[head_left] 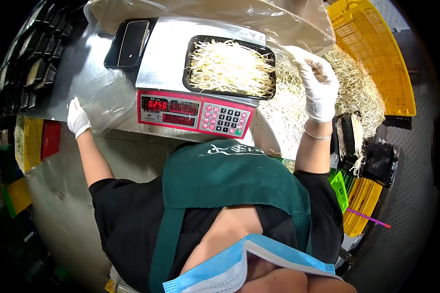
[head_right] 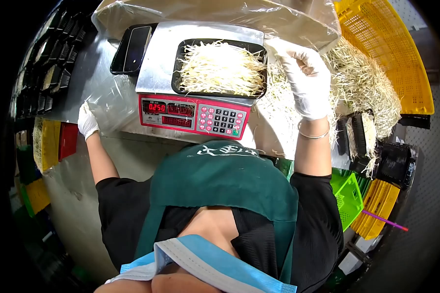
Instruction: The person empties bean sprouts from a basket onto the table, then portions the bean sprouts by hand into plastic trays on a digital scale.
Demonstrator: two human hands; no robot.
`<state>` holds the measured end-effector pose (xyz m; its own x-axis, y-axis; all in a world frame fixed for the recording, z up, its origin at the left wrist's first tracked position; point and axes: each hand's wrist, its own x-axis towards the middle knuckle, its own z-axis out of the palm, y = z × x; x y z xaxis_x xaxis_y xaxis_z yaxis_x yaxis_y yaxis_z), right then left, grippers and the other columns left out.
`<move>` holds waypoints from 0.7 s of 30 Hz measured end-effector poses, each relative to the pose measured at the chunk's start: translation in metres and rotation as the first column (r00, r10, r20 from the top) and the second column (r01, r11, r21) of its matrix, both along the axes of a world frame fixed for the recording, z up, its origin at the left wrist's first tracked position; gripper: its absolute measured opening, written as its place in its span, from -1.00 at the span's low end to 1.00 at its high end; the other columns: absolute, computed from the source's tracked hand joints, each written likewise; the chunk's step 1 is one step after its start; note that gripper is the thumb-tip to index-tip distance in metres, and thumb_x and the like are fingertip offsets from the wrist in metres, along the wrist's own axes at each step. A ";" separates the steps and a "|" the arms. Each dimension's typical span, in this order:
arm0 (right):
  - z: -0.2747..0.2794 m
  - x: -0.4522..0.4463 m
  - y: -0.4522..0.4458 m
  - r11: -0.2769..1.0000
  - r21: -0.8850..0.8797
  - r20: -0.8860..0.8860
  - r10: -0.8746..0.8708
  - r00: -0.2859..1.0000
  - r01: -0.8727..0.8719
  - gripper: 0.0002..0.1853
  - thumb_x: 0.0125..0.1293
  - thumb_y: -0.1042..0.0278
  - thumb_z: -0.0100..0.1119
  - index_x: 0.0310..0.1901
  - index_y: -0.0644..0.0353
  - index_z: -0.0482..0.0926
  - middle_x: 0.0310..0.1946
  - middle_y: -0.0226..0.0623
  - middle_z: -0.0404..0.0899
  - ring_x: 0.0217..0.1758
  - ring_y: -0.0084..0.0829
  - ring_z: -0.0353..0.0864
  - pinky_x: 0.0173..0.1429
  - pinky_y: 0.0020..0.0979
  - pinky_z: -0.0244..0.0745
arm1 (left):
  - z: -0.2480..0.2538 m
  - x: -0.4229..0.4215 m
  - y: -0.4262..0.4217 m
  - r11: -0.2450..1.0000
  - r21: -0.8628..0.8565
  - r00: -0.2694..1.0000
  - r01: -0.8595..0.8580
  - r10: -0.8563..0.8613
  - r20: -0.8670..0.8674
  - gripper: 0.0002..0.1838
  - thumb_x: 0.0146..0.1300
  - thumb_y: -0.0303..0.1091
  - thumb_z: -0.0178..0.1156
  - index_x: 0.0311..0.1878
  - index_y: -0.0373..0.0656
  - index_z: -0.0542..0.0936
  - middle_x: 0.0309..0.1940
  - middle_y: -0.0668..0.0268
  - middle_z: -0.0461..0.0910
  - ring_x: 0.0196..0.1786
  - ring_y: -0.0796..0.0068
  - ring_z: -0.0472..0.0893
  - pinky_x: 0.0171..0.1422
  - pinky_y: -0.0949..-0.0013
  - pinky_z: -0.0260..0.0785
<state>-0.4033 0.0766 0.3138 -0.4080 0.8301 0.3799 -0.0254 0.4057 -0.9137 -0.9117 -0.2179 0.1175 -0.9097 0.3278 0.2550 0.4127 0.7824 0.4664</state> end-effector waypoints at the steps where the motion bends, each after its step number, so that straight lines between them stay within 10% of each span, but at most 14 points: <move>1: -0.006 -0.007 0.001 0.999 0.041 -0.150 0.028 0.988 -0.022 -0.80 0.25 0.45 0.24 -0.12 0.35 0.58 -0.21 -0.25 0.65 -0.20 -0.58 0.59 -0.05 -0.56 0.50 | 0.006 0.005 0.004 1.000 -0.013 0.999 -0.014 0.014 0.048 -0.55 0.42 0.09 -0.23 -0.12 0.00 0.54 -0.33 0.20 0.62 -0.31 0.01 0.56 -0.20 0.16 0.38; 7: -0.010 -0.038 -0.002 0.792 0.593 0.451 -0.181 0.874 -0.142 -0.81 0.09 0.41 0.30 -0.21 0.09 0.69 -0.11 -0.22 0.64 -0.01 -0.19 0.57 0.15 -0.27 0.39 | -0.026 -0.034 -0.007 0.986 0.015 0.962 0.163 -0.156 -0.224 -0.63 0.42 -0.05 -0.13 -0.22 -0.10 0.56 -0.45 0.08 0.57 -0.37 0.01 0.53 -0.25 0.16 0.37; 10: -0.008 -0.032 -0.002 0.745 0.533 0.461 0.143 0.876 -0.402 -0.72 -0.03 0.46 0.23 -0.23 -0.01 0.71 0.05 -0.16 0.56 0.15 -0.15 0.48 0.27 -0.15 0.30 | -0.017 -0.018 -0.003 0.981 0.039 0.957 0.192 -0.179 -0.227 -0.66 0.39 -0.12 -0.06 -0.26 -0.17 0.57 -0.48 0.03 0.55 -0.41 -0.02 0.51 -0.28 0.14 0.35; 13: -0.016 -0.030 -0.014 0.731 0.554 0.657 -0.092 0.748 -0.397 -0.64 -0.14 0.52 0.14 -0.23 0.00 0.71 0.10 -0.14 0.52 0.19 -0.06 0.42 0.32 -0.16 0.25 | -0.017 -0.017 -0.003 0.992 -0.025 0.976 0.125 -0.127 -0.176 -0.67 0.39 -0.15 -0.06 -0.28 -0.19 0.58 -0.44 0.03 0.55 -0.41 -0.02 0.51 -0.32 0.08 0.34; 21: -0.024 -0.026 -0.001 0.797 0.515 0.549 -0.025 0.836 -0.315 -0.78 0.08 0.29 0.24 -0.21 0.09 0.70 0.11 -0.12 0.50 0.23 -0.09 0.38 0.35 -0.15 0.20 | -0.028 -0.029 -0.005 0.996 -0.086 0.990 0.013 -0.025 -0.141 -0.64 0.41 -0.05 -0.08 -0.18 -0.12 0.57 -0.36 0.06 0.59 -0.35 0.06 0.58 -0.32 0.08 0.37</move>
